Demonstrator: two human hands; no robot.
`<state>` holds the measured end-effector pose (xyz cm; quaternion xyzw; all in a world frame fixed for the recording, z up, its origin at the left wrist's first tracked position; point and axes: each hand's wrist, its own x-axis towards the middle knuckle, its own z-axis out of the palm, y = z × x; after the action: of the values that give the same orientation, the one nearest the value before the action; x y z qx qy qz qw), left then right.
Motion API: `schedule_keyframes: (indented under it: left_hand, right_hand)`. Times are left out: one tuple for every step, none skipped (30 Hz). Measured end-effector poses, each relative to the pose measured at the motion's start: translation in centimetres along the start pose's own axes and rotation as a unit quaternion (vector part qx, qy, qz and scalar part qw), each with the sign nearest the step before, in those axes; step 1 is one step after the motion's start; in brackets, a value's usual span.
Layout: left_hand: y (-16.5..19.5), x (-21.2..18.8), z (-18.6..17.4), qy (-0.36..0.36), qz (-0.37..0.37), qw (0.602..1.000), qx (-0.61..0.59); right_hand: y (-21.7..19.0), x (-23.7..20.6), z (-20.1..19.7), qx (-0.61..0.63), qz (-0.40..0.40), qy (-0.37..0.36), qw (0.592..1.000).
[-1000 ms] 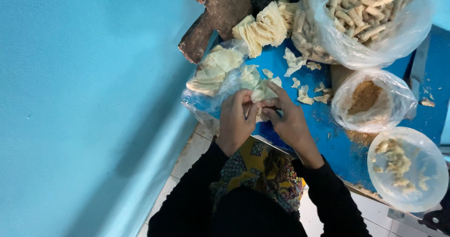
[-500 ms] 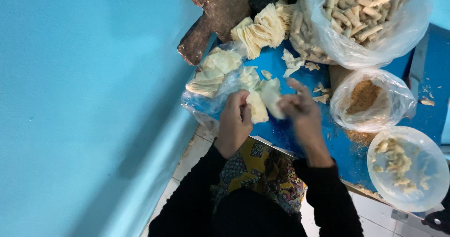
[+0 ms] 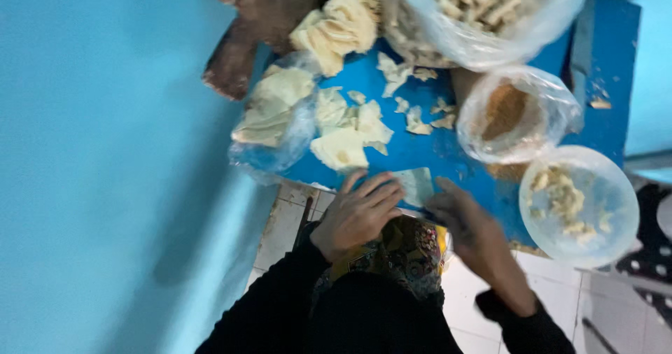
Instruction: The person tears thin dried pastry sheets into smaller pieces by hand and drops the torn pieces into a plastic bowl on the table. They repeatedly take a sheet from the stack, crumple or tear it apart, and place the pieces in the bowl, with a bag of rolled pieces and a bag of brown powder nearby.
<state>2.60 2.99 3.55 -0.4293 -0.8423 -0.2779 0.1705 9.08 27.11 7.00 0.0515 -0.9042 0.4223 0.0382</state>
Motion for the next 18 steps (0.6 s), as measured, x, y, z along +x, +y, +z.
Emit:
schedule_keyframes:
  left_hand:
    - [0.0, -0.1, 0.0, -0.005, 0.002, 1.0, 0.009]
    - [0.2, -0.3, -0.1, -0.009, 0.003, 1.0, 0.018]
    - [0.5, -0.5, -0.2, -0.009, -0.001, 1.0, 0.029]
    - [0.6, -0.3, -0.1, -0.007, -0.003, 1.0, 0.03]
    - [0.8, -0.1, 0.0, -0.006, -0.004, 0.999, 0.031]
    - [1.2, -0.1, 0.1, -0.008, -0.007, 0.999, 0.03]
    - [1.5, 0.2, 0.4, 0.003, 0.006, 1.0, 0.019]
    - [1.9, 0.9, 1.1, 0.016, 0.02, 1.0, 0.011]
    - [2.4, 1.6, 1.8, 0.029, 0.032, 0.999, 0.003]
    - [3.1, 2.5, 2.6, 0.037, 0.045, 0.998, -0.008]
    - [4.0, 3.5, 3.7, 0.045, 0.058, 0.997, -0.018]
    - [4.9, 4.5, 4.7, 0.054, 0.071, 0.996, -0.028]
    - [5.8, 5.4, 5.5, 0.045, 0.08, 0.995, -0.033]
    - [6.6, 6.4, 6.4, 0.038, 0.089, 0.995, -0.038]
    - [7.2, 7.5, 7.3, 0.045, 0.093, 0.994, -0.047]
    - [7.9, 8.5, 8.3, 0.051, 0.095, 0.993, -0.057]
    - [8.4, 9.4, 9.2, 0.058, 0.098, 0.991, -0.067]
    - [8.7, 10.2, 10.0, 0.05, 0.105, 0.991, -0.067]
  right_hand:
    - [0.5, -0.7, -1.2, -0.016, -0.032, 0.052, 0.998]
    - [1.0, -1.5, -2.9, -0.035, -0.066, 0.101, 0.992]
    - [1.4, -2.6, -4.7, -0.082, -0.014, 0.136, 0.987]
    - [1.9, -3.3, -6.5, -0.126, 0.035, 0.171, 0.976]
    - [2.6, -3.8, -8.1, -0.209, 0.042, 0.183, 0.96]
    - [3.2, -4.5, -8.8, -0.266, 0.049, 0.184, 0.945]
    - [3.8, -5.1, -9.6, -0.322, 0.057, 0.185, 0.927]
    - [4.5, -5.5, -10.0, -0.355, 0.058, 0.183, 0.915]
    - [5.3, -5.6, -10.2, -0.384, 0.059, 0.176, 0.905]
    - [6.1, -5.8, -10.4, -0.412, 0.061, 0.169, 0.893]
    - [6.9, -5.5, -10.3, -0.435, 0.063, 0.16, 0.884]
    - [7.7, -5.4, -10.2, -0.453, 0.07, 0.149, 0.876]
    - [8.4, -5.1, -10.1, -0.47, 0.076, 0.138, 0.868]
    - [9.1, -4.8, -10.1, -0.482, 0.088, 0.127, 0.862]
    - [9.6, -4.5, -10.1, -0.486, 0.094, 0.119, 0.861]
    - [10.1, -4.2, -10.1, -0.49, 0.099, 0.111, 0.859]
    - [10.5, -3.9, -10.0, -0.487, 0.098, 0.109, 0.861]
    - [10.8, -3.6, -10.0, -0.484, 0.098, 0.108, 0.863]
